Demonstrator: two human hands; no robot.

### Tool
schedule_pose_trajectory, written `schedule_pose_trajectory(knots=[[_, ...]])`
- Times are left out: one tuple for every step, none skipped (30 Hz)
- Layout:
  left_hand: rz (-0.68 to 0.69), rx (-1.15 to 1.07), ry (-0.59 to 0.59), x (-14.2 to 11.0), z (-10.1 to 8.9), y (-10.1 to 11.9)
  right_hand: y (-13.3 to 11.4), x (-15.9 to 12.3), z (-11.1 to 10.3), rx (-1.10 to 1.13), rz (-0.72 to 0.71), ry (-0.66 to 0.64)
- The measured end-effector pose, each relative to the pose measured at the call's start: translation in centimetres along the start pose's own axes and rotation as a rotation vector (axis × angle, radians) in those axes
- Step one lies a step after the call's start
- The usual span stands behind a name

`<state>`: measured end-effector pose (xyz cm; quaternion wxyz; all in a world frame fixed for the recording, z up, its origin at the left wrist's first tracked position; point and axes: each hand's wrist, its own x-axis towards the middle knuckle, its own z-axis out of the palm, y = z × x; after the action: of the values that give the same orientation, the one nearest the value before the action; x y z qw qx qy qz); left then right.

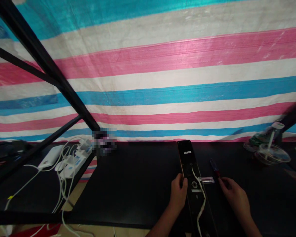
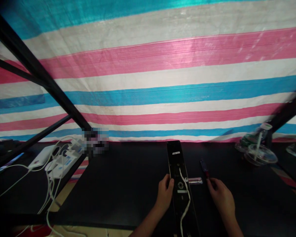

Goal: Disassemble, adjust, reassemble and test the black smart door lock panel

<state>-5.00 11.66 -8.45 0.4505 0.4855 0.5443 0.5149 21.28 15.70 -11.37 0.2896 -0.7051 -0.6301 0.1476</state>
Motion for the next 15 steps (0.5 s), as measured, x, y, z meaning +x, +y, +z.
schedule_pose_trajectory(knots=[[0.000, -0.004, 0.000, 0.04, 0.03, -0.01, -0.03, 0.01, -0.05, 0.007, 0.000, 0.001], [0.001, -0.005, 0.002, 0.09, 0.07, -0.04, -0.08, 0.02, -0.10, 0.013, -0.005, 0.002], [0.002, -0.005, 0.003, 0.13, 0.10, -0.07, -0.12, 0.02, -0.14, 0.018, -0.008, 0.006], [0.003, -0.003, 0.004, 0.16, 0.12, -0.11, -0.16, 0.01, -0.18, 0.022, -0.010, 0.012], [0.005, 0.000, 0.005, 0.19, 0.13, -0.14, -0.19, 0.00, -0.21, 0.025, -0.013, 0.016], [0.008, 0.003, 0.005, 0.21, 0.14, -0.16, -0.20, -0.02, -0.24, 0.028, -0.016, 0.016], [0.010, 0.006, 0.009, 0.21, 0.14, -0.16, -0.20, -0.04, -0.26, 0.030, -0.018, 0.013], [0.012, 0.010, 0.013, 0.20, 0.14, -0.14, -0.20, -0.05, -0.28, 0.031, -0.021, 0.008], [0.015, 0.014, 0.018, 0.18, 0.13, -0.09, -0.20, -0.06, -0.32, 0.030, -0.026, 0.004], [0.017, 0.018, 0.023, 0.15, 0.13, -0.03, -0.23, -0.06, -0.35, 0.026, -0.031, 0.003], [0.019, 0.020, 0.026, 0.12, 0.12, 0.05, -0.27, -0.06, -0.40, 0.022, -0.037, 0.004], [0.019, 0.022, 0.028, 0.09, 0.11, 0.12, -0.33, -0.06, -0.44, 0.021, -0.042, 0.007], [0.019, 0.023, 0.031, 0.07, 0.10, 0.19, -0.40, -0.05, -0.49, 0.021, -0.048, 0.009], [0.018, 0.024, 0.034, 0.05, 0.10, 0.25, -0.48, -0.05, -0.53, 0.022, -0.052, 0.011], [0.017, 0.023, 0.037, 0.04, 0.10, 0.30, -0.54, -0.06, -0.57, 0.024, -0.055, 0.008]])
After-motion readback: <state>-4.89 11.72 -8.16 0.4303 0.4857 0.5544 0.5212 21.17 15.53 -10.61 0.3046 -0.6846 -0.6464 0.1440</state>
